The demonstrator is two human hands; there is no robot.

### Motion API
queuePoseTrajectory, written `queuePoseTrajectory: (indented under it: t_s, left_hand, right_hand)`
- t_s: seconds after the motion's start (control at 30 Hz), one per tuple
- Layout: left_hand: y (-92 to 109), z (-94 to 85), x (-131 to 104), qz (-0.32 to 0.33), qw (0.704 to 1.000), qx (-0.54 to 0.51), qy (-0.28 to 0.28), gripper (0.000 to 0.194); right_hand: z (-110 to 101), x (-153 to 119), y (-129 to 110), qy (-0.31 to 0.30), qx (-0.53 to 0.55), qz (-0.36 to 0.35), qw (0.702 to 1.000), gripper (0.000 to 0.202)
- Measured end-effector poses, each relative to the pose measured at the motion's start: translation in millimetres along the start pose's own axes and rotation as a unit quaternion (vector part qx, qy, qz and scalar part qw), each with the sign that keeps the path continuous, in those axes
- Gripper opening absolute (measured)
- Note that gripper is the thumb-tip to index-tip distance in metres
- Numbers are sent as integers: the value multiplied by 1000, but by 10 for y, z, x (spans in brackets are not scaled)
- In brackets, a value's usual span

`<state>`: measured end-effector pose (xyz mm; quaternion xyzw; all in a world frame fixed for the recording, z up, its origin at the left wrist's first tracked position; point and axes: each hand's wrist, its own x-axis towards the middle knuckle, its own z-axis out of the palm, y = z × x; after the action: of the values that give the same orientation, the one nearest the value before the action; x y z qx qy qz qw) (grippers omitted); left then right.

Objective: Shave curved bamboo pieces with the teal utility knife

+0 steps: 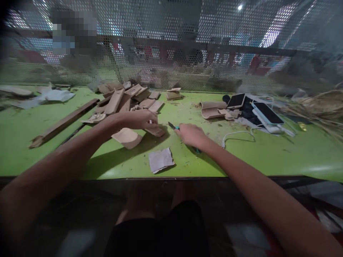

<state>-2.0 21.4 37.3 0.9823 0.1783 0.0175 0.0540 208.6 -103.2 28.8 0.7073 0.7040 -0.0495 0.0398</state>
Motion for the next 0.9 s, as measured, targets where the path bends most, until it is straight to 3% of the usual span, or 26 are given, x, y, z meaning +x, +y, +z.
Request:
queuePoseTrajectory:
  t_s: [0.1,0.27,0.37,0.57,0.77,0.9]
  left_hand:
    - [62,61,-48,4,1000,1,25,30]
    - [181,295,-78,-82,978,24,191,44]
    - [199,398,-39,-116,961,42,249,50]
    - [132,465,56,-163,944,50,282,66]
    - [90,486,200,-256,923,93,272,68]
    - [55,517,249,-231,923,77,299,65]
  right_hand:
    - [-17,-31,-9,-7,3,8,1000,42]
    - [-8,-61,-192,1,17,0,1000,43]
    - [7,-57,-289,1,17,-24,1000,41]
    - [63,-73,-319,0,-2,-79,997,38]
    - [205,0,-285,71,-33,-125,989,35]
    - [136,19,-269,30,-53,-178,982,31]
